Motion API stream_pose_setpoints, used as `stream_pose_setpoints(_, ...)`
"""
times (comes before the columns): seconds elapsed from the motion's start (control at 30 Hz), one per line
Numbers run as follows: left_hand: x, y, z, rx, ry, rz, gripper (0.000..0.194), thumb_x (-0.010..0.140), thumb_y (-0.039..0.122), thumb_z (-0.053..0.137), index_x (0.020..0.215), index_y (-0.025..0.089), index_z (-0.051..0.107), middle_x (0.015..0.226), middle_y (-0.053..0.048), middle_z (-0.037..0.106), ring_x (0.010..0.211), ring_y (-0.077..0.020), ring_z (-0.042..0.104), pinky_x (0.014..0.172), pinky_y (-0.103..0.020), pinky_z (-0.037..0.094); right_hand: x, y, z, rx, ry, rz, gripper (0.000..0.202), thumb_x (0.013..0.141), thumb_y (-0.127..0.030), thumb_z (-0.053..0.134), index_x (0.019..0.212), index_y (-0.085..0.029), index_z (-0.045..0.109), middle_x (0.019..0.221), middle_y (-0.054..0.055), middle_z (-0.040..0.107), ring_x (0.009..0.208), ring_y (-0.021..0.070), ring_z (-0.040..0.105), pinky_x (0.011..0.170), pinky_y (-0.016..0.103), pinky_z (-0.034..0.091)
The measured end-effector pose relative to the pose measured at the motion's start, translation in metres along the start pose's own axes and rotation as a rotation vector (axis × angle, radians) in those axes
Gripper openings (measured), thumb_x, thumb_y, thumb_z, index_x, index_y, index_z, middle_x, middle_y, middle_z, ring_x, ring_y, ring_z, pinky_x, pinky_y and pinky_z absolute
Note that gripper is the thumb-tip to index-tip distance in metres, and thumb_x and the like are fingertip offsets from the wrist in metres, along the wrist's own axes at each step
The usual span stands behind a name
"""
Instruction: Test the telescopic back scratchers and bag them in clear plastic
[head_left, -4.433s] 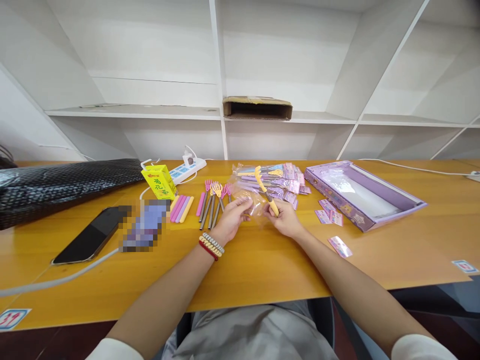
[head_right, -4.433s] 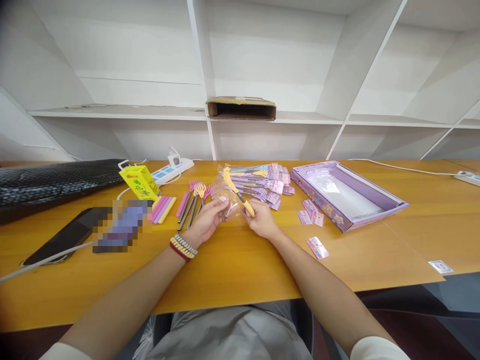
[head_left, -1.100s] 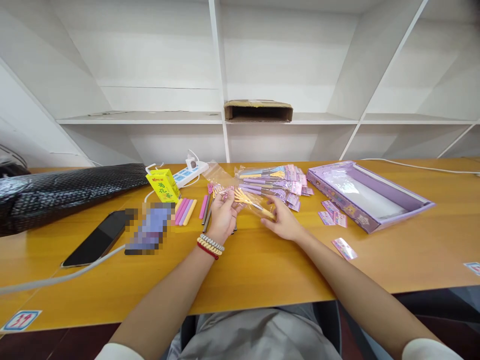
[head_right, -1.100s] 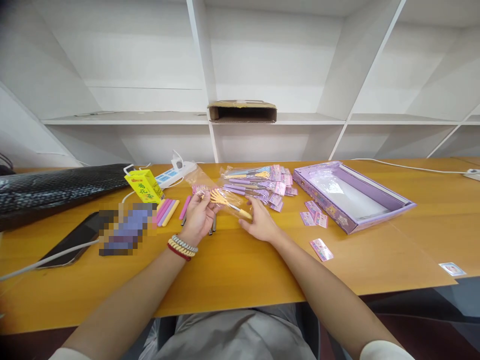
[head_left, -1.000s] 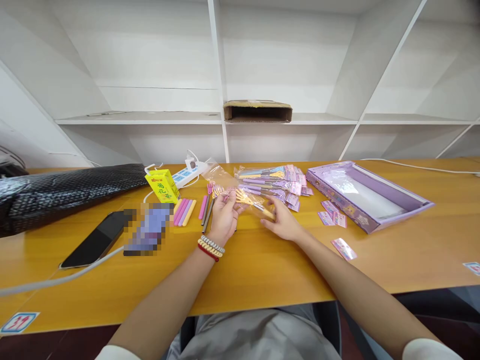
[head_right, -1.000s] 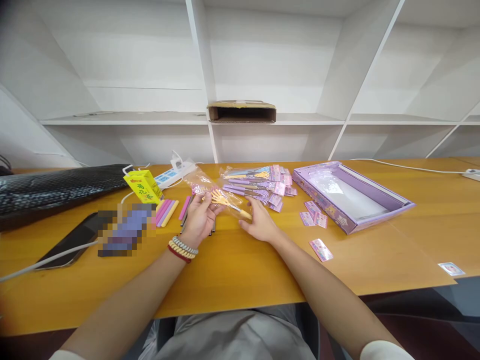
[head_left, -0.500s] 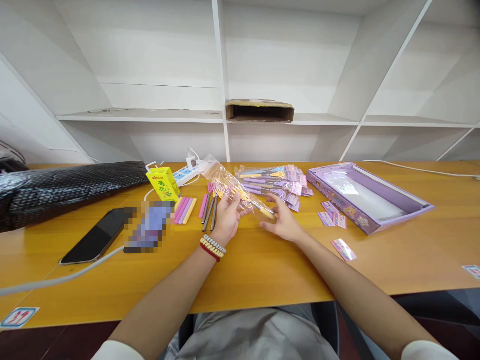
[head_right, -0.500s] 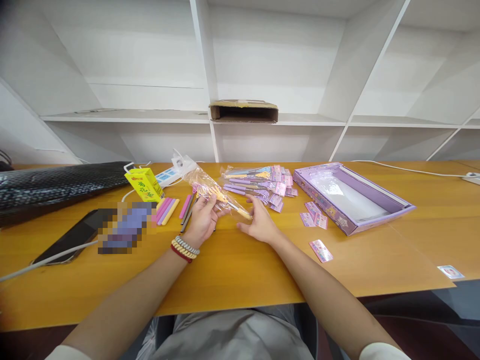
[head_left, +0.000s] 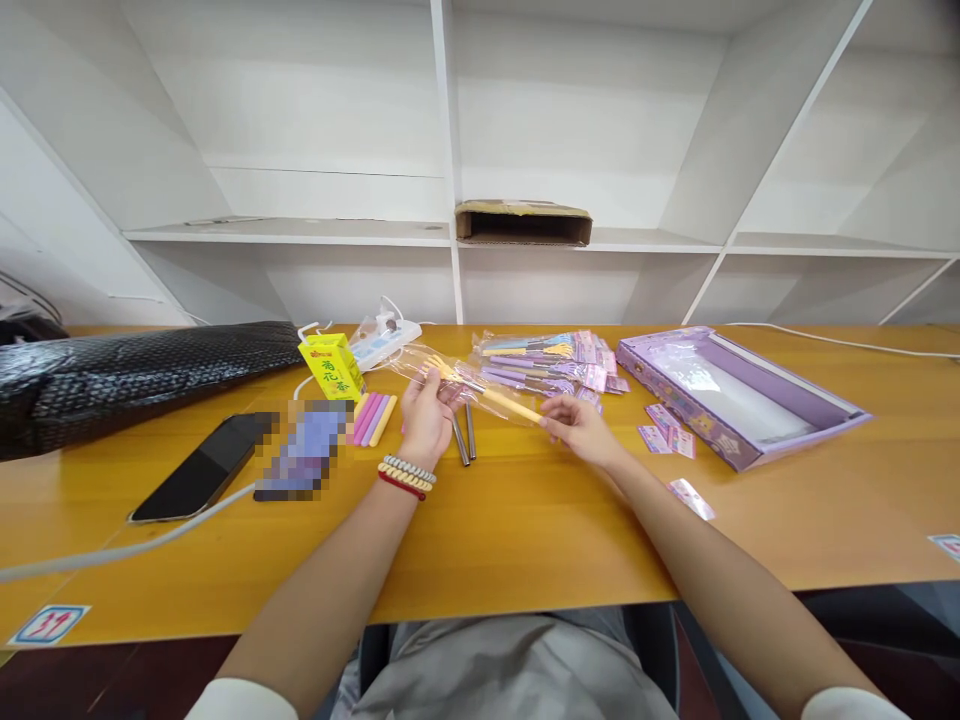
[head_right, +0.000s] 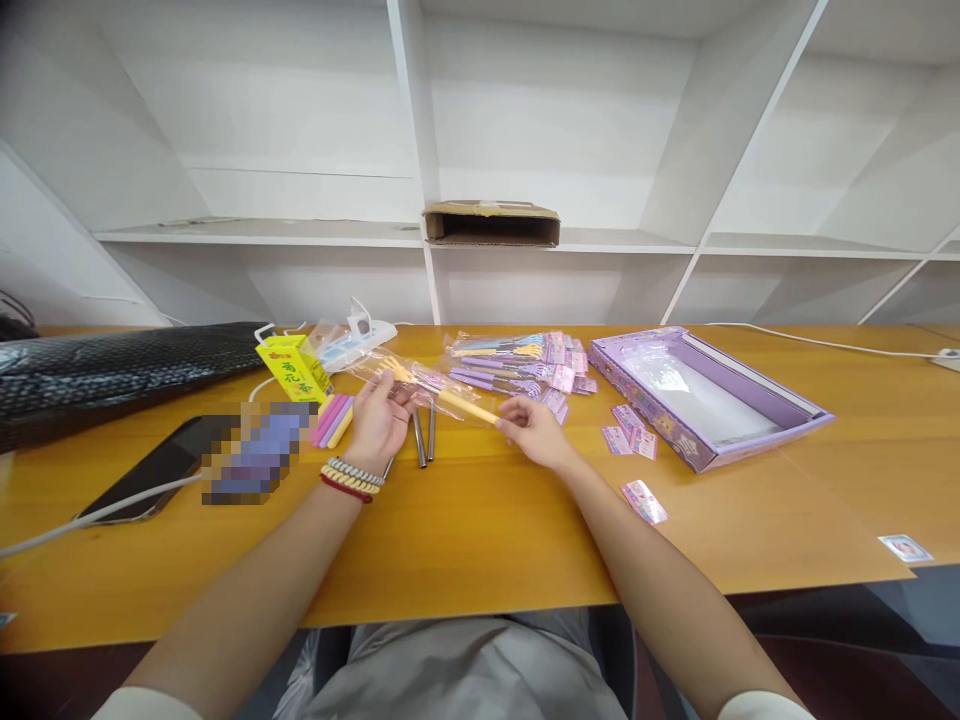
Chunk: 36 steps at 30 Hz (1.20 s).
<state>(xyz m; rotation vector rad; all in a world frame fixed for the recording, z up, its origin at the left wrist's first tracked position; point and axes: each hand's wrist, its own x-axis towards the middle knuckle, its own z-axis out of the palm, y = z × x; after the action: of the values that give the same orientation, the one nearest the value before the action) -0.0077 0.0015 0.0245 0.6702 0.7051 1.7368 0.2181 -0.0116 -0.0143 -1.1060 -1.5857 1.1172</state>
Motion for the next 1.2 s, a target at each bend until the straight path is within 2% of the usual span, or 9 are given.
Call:
stream_pose_setpoints(0.07,0.001,0.001,0.000,-0.008,0.012,0.001,0.025,0.068,0.028,0.069,0.075,0.018,0.047,0.064,0.003,0.058,0.062,-0.0121,0.062,0.059,-0.025,0.049,0.001,0.002,-0.001,0.078,-0.025,0.023,0.034,0.067,-0.041,0.067,0.087,-0.017,0.054,0.065,0.000,0.058,0.048,0.0105,0.053,0.038,0.020,0.037)
stream_pose_setpoints(0.2,0.000,-0.003,-0.001,-0.005,0.004,-0.014,0.025,0.068,0.028,0.070,0.075,0.018,0.048,0.063,0.004,0.059,0.058,-0.0098,0.060,0.058,-0.023,0.048,0.000,0.002,0.003,0.207,-0.049,0.001,0.036,0.063,-0.041,0.071,0.084,-0.016,0.055,0.060,-0.002,0.058,0.047,0.0106,0.053,0.038,0.021,0.040)
stream_pose_setpoints(0.4,-0.011,-0.017,0.002,0.060,-0.104,-0.103,0.024,0.069,0.027,0.070,0.081,0.018,0.051,0.073,0.001,0.062,0.061,-0.0099,0.061,0.054,-0.020,0.047,-0.005,-0.005,0.012,0.245,-0.085,-0.030,0.034,0.063,-0.040,0.072,0.083,-0.017,0.055,0.060,-0.002,0.058,0.045,0.0093,0.051,0.037,0.021,0.037)
stream_pose_setpoints(0.5,-0.018,-0.019,0.006,0.053,-0.151,-0.161,0.025,0.069,0.027,0.069,0.084,0.018,0.052,0.074,0.001,0.063,0.062,-0.0110,0.061,0.055,-0.022,0.048,-0.008,-0.005,0.014,0.126,-0.083,-0.084,0.033,0.065,-0.040,0.071,0.085,-0.018,0.056,0.066,0.000,0.060,0.050,0.0099,0.053,0.044,0.023,0.042)
stream_pose_setpoints(0.63,-0.020,-0.018,0.007,0.027,-0.165,-0.191,0.023,0.070,0.027,0.068,0.083,0.018,0.051,0.070,0.002,0.061,0.060,-0.0106,0.061,0.055,-0.023,0.049,-0.013,-0.009,0.017,-0.213,-0.023,-0.286,0.033,0.068,-0.043,0.069,0.089,-0.019,0.059,0.072,0.002,0.061,0.059,0.0120,0.053,0.056,0.027,0.046)
stream_pose_setpoints(0.8,-0.021,-0.018,0.006,0.034,-0.184,-0.211,0.023,0.070,0.028,0.069,0.081,0.018,0.052,0.071,0.002,0.061,0.062,-0.0101,0.061,0.059,-0.023,0.050,-0.017,-0.014,0.018,-0.429,0.050,-0.510,0.049,0.069,-0.043,0.069,0.112,-0.023,0.056,0.105,0.010,0.058,0.088,0.0200,0.055,0.067,0.031,0.048)
stream_pose_setpoints(0.9,-0.022,-0.020,0.005,0.053,-0.207,-0.224,0.023,0.070,0.029,0.069,0.080,0.017,0.051,0.072,0.001,0.062,0.063,-0.0103,0.062,0.062,-0.024,0.051,-0.017,-0.011,0.017,-0.440,0.016,-0.519,0.052,0.072,-0.042,0.067,0.118,-0.025,0.053,0.111,0.010,0.057,0.093,0.0215,0.056,0.066,0.032,0.049)
stream_pose_setpoints(1.03,-0.027,-0.024,0.006,0.098,-0.282,-0.247,0.029,0.067,0.023,0.072,0.089,0.018,0.053,0.078,0.000,0.063,0.068,-0.0122,0.063,0.062,-0.024,0.051,-0.016,-0.004,0.017,-0.426,-0.033,-0.483,0.051,0.074,-0.043,0.064,0.120,-0.025,0.051,0.103,0.008,0.062,0.083,0.0186,0.059,0.065,0.031,0.049)
stream_pose_setpoints(1.2,-0.032,-0.029,0.007,0.142,-0.371,-0.301,0.034,0.067,0.021,0.072,0.096,0.018,0.054,0.077,-0.002,0.064,0.067,-0.0134,0.063,0.058,-0.023,0.050,-0.017,-0.006,0.019,-0.429,-0.046,-0.476,0.054,0.068,-0.046,0.070,0.115,-0.024,0.054,0.097,0.006,0.064,0.077,0.0175,0.059,0.065,0.030,0.048)
